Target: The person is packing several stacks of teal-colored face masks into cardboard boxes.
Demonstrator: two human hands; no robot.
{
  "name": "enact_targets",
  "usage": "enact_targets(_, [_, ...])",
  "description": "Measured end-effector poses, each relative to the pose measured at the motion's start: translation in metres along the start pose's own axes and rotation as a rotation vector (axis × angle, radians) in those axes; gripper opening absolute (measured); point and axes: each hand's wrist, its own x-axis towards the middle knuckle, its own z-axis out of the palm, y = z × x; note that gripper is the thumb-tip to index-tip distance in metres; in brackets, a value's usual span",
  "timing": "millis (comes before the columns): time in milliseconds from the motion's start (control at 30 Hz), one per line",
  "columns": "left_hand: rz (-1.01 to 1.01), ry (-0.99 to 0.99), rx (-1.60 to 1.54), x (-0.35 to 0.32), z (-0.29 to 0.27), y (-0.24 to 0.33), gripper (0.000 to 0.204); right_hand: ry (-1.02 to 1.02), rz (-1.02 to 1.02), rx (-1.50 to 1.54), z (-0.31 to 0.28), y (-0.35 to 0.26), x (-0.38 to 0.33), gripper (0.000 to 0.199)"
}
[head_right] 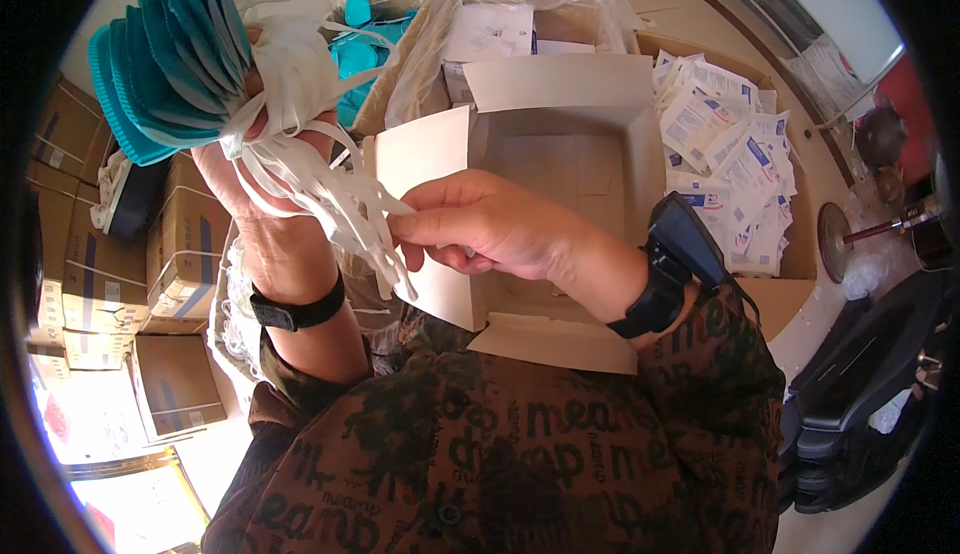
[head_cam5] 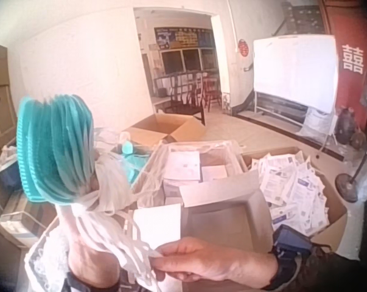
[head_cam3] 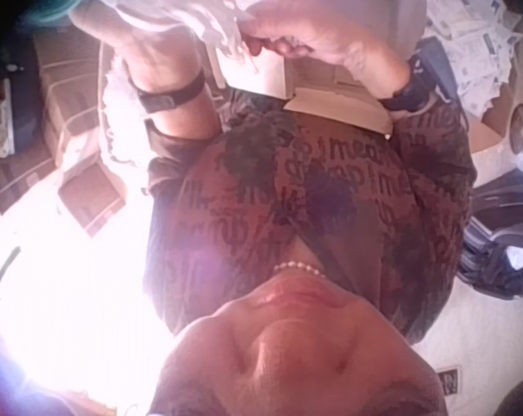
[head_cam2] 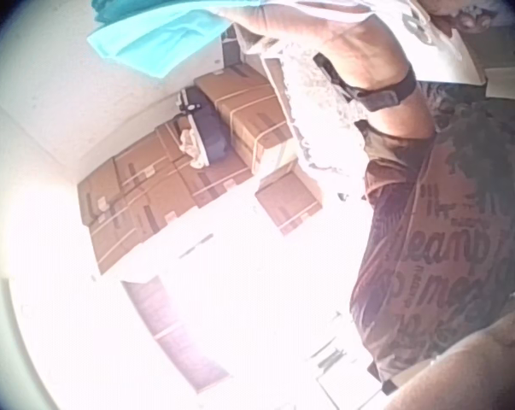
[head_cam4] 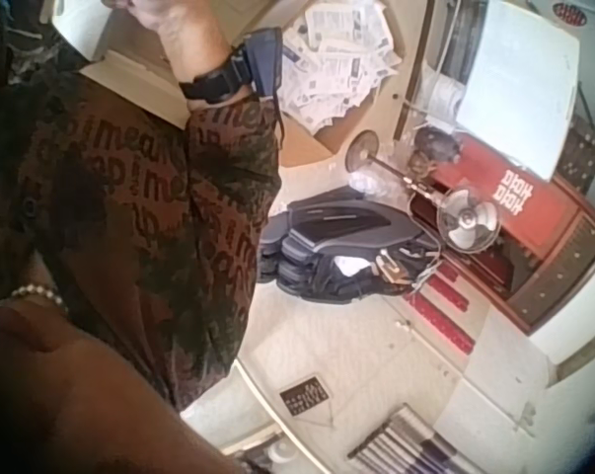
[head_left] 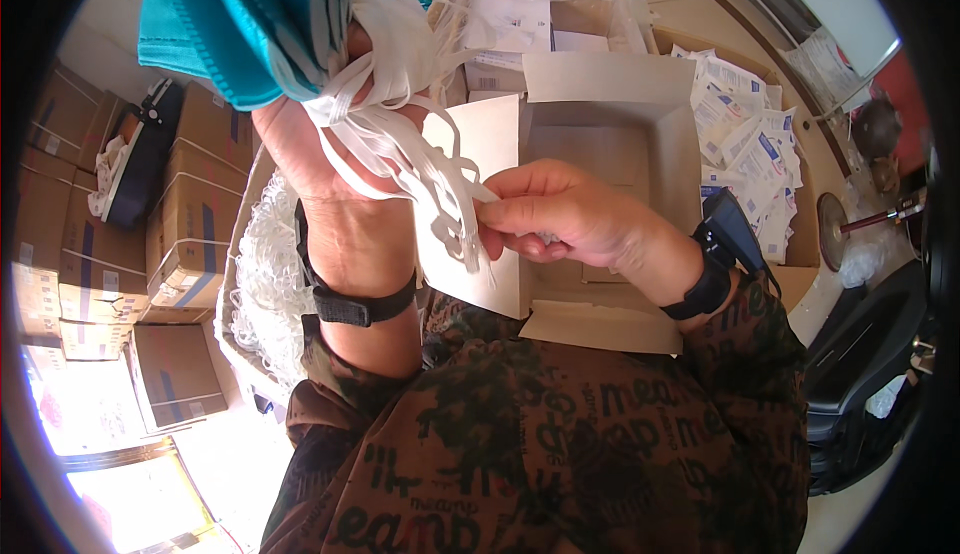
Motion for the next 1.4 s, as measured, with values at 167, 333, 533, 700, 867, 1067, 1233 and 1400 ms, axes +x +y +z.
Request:
enact_targets(167, [-0.041,-0.047,0.009,0.003,-0.003,0.002,0.033,-0.087,0.010,0.008,0.002,0.001,0.002,0.023])
enact_targets(333, [0.078,0.155,0.026,0.002,0.005,-0.008,0.033,-0.102,0.043,-0.064,0.013,0.000,0.004,0.027])
enact_targets(533, [0.034,0.155,-0.013,0.001,0.009,-0.008,0.033,-0.033,-0.274,-0.425,0.015,0.010,0.013,0.027])
enact_targets(700, [0.062,0.190,-0.021,0.000,0.010,-0.007,0.036,0.024,-0.144,-0.405,0.005,0.002,0.001,0.020])
enact_targets(867, [0.002,0.159,-0.038,-0.002,-0.003,-0.009,0.039,0.131,-0.219,-0.553,-0.006,-0.012,-0.008,0.023])
enact_targets(1067, [0.060,0.264,-0.046,0.006,-0.005,-0.009,0.039,0.247,-0.306,-0.762,-0.018,-0.016,-0.014,0.022])
enact_targets(1233, [0.039,0.212,-0.097,0.008,-0.019,-0.003,0.038,0.256,-0.032,-0.749,-0.019,-0.023,-0.017,0.024])
enact_targets(1400, [-0.006,0.139,-0.143,0.007,-0.017,-0.005,0.039,0.148,-0.027,-0.247,-0.017,-0.012,-0.013,0.020])
